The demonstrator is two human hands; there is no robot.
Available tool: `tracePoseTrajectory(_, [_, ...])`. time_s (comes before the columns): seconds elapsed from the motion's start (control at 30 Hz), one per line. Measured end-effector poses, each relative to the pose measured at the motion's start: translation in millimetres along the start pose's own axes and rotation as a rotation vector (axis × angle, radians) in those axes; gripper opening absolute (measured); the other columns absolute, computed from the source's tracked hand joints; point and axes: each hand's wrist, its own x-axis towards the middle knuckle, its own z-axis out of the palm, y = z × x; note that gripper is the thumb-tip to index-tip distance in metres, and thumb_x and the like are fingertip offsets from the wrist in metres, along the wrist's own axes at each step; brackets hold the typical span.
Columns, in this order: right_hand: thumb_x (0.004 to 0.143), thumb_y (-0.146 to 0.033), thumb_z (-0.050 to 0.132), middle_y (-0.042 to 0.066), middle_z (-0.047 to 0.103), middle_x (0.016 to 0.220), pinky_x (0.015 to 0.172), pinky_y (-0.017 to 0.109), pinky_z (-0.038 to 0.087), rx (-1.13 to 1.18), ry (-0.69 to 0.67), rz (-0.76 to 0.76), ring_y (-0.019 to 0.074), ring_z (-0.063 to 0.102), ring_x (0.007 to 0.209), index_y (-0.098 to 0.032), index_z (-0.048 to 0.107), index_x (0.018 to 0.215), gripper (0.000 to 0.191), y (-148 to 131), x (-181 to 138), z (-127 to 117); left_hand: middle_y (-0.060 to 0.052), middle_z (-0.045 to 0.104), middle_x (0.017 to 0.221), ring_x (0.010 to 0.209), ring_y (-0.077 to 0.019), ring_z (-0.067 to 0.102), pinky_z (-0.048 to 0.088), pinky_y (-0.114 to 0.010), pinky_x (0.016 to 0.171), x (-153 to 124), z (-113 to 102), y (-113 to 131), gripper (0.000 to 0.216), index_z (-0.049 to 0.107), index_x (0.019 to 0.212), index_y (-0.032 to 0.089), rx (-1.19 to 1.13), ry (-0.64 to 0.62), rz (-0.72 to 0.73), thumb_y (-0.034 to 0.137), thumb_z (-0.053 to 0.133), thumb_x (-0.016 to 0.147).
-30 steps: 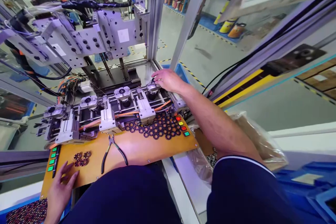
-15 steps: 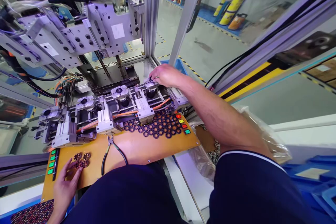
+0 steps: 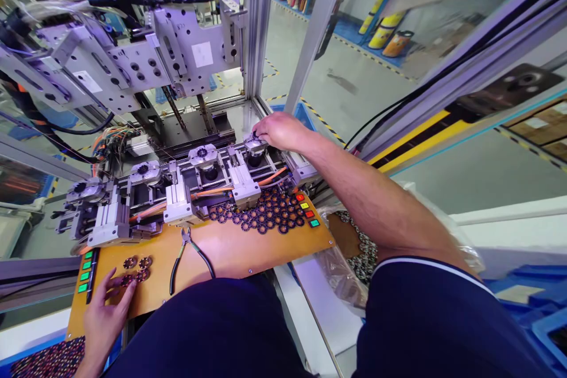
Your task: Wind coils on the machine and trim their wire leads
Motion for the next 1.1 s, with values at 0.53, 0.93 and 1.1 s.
tracePoseTrajectory(0.53, [0.074, 0.003, 0.049, 0.002, 0.069, 0.124, 0.109, 0.041, 0.05, 0.02, 0.095, 0.017, 0.0239, 0.062, 0.123, -0.018, 0.076, 0.111, 0.05, -5.5, -25.8, 24.1, -0.005, 0.065, 0.096, 0.077, -0.0199, 0.066, 0.056, -0.034, 0.069, -6.8, -14.7, 4.9, 0.084, 0.056, 0.132, 0.02, -0.229, 0.015, -0.178, 0.061, 0.074, 0.061])
tracePoseTrajectory(0.93, [0.073, 0.002, 0.048, 0.007, 0.067, 0.127, 0.106, 0.043, 0.049, 0.006, 0.153, 0.087, 0.0256, 0.059, 0.126, -0.015, 0.074, 0.113, 0.052, -23.0, -29.8, 31.0, 0.0, 0.063, 0.103, 0.083, -0.0154, 0.069, 0.057, -0.032, 0.084, -1.9, -43.5, 29.1, 0.073, 0.062, 0.125, 0.025, -0.66, 0.107, -0.364, 0.038, 0.086, 0.057])
tracePoseTrajectory(1.1, [0.069, 0.001, 0.052, 0.011, 0.069, 0.123, 0.101, 0.044, 0.051, 0.031, 0.143, 0.122, 0.0293, 0.061, 0.122, -0.012, 0.076, 0.104, 0.044, -31.3, -22.3, 29.0, 0.003, 0.068, 0.087, 0.072, -0.0151, 0.072, 0.06, -0.023, 0.068, 0.2, -47.9, 31.0, 0.052, 0.071, 0.102, 0.021, -0.893, 0.074, -0.382, 0.025, 0.087, 0.053])
